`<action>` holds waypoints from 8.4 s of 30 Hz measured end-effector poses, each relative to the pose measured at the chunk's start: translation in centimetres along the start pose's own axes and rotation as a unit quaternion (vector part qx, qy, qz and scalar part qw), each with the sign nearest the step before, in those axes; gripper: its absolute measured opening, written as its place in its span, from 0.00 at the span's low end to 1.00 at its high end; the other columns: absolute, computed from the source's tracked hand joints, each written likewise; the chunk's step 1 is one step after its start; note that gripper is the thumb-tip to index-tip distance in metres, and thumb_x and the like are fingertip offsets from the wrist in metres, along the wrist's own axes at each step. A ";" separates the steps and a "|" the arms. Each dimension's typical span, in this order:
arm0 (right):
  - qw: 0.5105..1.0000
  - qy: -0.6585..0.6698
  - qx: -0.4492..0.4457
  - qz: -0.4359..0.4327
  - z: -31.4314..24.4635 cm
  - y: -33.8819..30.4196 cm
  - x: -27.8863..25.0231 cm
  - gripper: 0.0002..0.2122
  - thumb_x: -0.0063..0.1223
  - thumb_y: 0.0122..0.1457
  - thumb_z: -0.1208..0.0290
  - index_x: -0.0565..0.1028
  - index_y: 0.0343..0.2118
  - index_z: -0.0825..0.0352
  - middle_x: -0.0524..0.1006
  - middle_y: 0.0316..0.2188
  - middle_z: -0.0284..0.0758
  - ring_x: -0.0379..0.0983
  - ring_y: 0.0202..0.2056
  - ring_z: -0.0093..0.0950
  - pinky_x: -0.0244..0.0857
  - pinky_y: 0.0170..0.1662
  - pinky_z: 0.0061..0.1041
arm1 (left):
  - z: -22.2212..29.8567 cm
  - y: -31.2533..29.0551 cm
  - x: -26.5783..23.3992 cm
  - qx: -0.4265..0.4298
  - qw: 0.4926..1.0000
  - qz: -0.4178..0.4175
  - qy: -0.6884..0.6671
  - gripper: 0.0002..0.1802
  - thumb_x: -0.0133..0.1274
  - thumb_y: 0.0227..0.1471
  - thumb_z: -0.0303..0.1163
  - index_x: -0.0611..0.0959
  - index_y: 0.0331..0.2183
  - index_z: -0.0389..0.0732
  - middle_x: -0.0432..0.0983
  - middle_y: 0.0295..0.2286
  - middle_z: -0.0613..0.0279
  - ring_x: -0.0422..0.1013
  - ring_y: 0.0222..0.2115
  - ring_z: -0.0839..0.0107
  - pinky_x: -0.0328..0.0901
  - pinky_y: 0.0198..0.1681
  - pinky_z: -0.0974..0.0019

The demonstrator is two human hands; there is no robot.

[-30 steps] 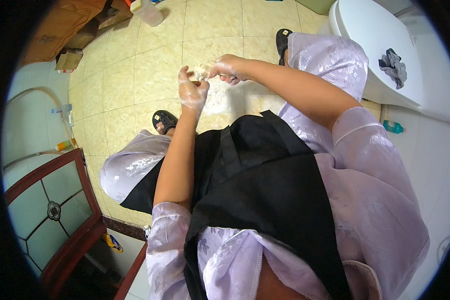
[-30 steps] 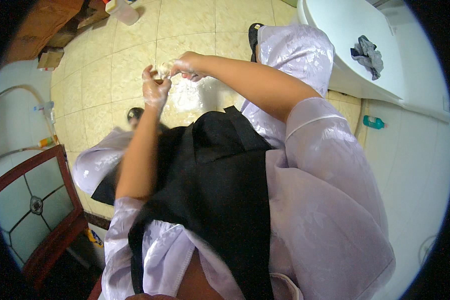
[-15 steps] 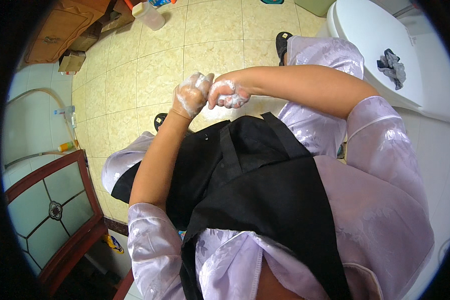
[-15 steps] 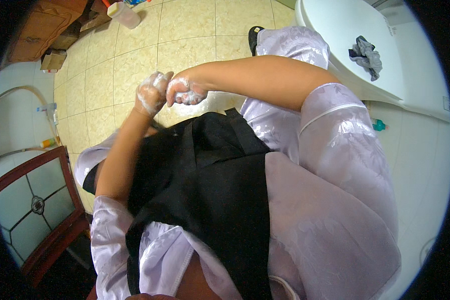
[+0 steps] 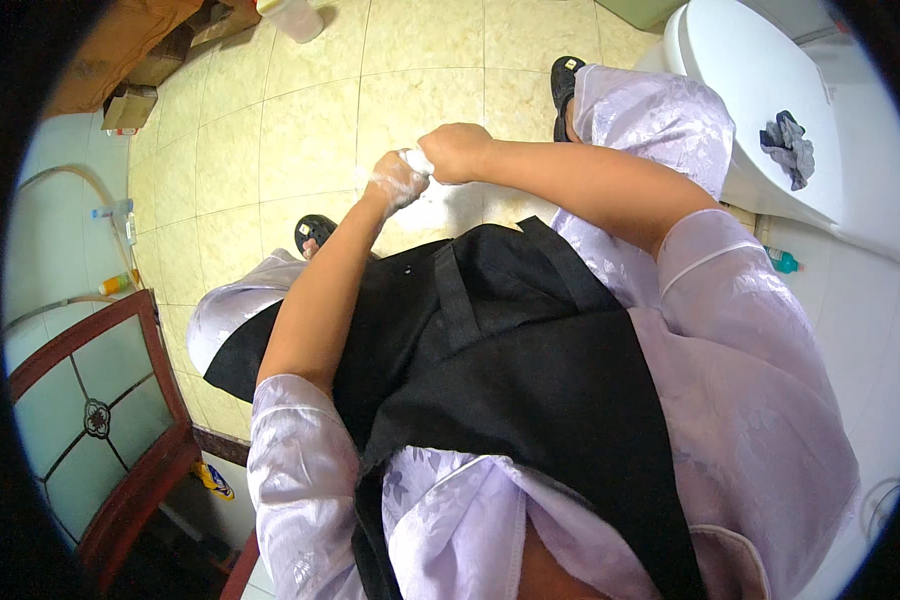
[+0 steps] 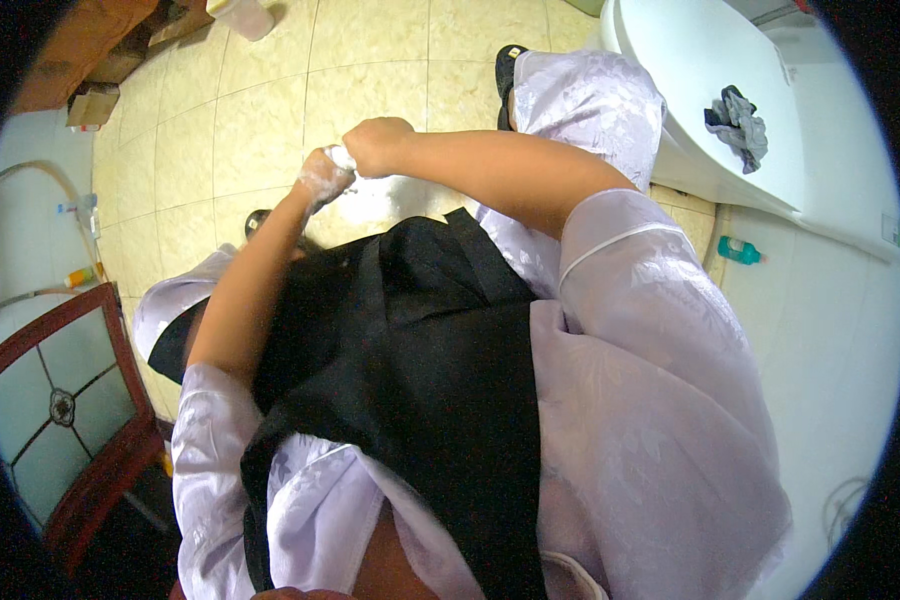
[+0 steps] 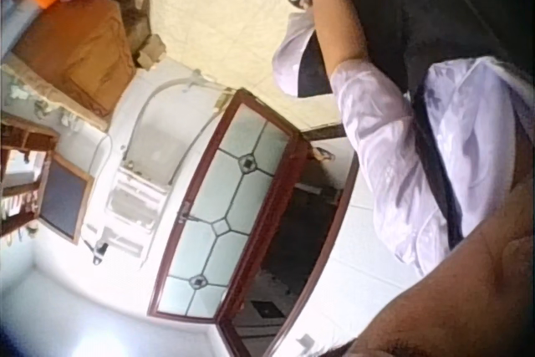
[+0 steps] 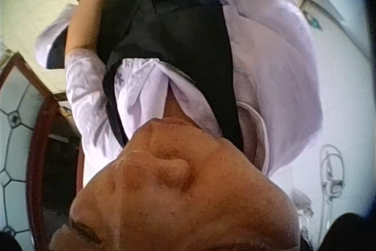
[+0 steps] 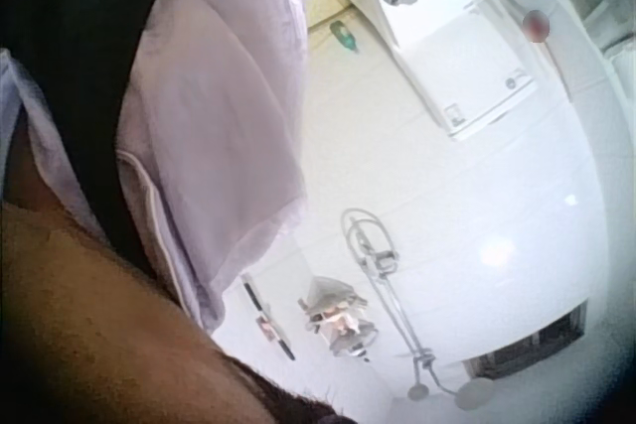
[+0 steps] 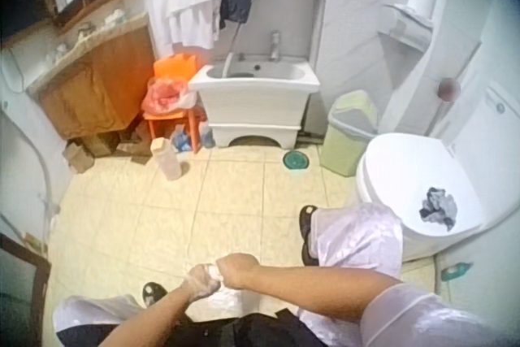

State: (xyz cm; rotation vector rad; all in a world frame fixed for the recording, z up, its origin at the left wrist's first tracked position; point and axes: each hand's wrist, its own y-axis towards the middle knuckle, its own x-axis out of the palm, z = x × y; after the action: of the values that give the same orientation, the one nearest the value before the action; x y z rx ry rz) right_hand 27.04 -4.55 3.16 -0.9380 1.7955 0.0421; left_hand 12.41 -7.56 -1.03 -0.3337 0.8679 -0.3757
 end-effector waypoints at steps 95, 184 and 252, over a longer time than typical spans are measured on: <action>0.710 0.690 0.053 -0.132 -5.3 -1.9 -2.9 0.06 0.46 0.44 0.73 0.64 0.15 0.63 0.60 0.09 0.27 0.52 0.08 0.15 0.46 0.10 0.16 | 8.4 -3.1 -8.5 -0.006 0.705 0.186 -0.684 0.21 0.51 0.47 0.43 0.62 0.13 0.45 0.54 0.09 0.66 0.54 0.09 0.73 0.54 0.13 0.69; 0.706 0.687 0.155 -0.073 -29.9 19.7 -36.9 0.18 0.60 0.39 0.77 0.69 0.36 0.67 0.73 0.30 0.33 0.71 0.31 0.24 0.64 0.37 0.25 | -0.8 -17.7 -52.1 -0.131 0.498 0.265 -0.816 0.11 0.47 0.48 0.27 0.71 0.37 0.39 0.72 0.26 0.59 0.66 0.19 0.75 0.63 0.19 0.75; 0.977 -0.048 0.165 -0.124 -48.5 102.2 -68.7 0.20 0.38 0.54 0.70 0.61 0.52 0.52 0.74 0.36 0.33 0.72 0.37 0.31 0.66 0.35 0.31 | -25.6 27.7 -132.4 -0.101 0.737 0.221 -0.631 0.08 0.47 0.47 0.24 0.75 0.33 0.35 0.74 0.24 0.61 0.70 0.25 0.72 0.66 0.31 0.67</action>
State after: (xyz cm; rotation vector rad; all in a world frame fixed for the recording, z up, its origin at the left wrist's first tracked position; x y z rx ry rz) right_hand -64.18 83.86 40.31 -0.8939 1.5254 -0.3537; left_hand -80.71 72.98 60.57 -0.4661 -0.3952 0.4167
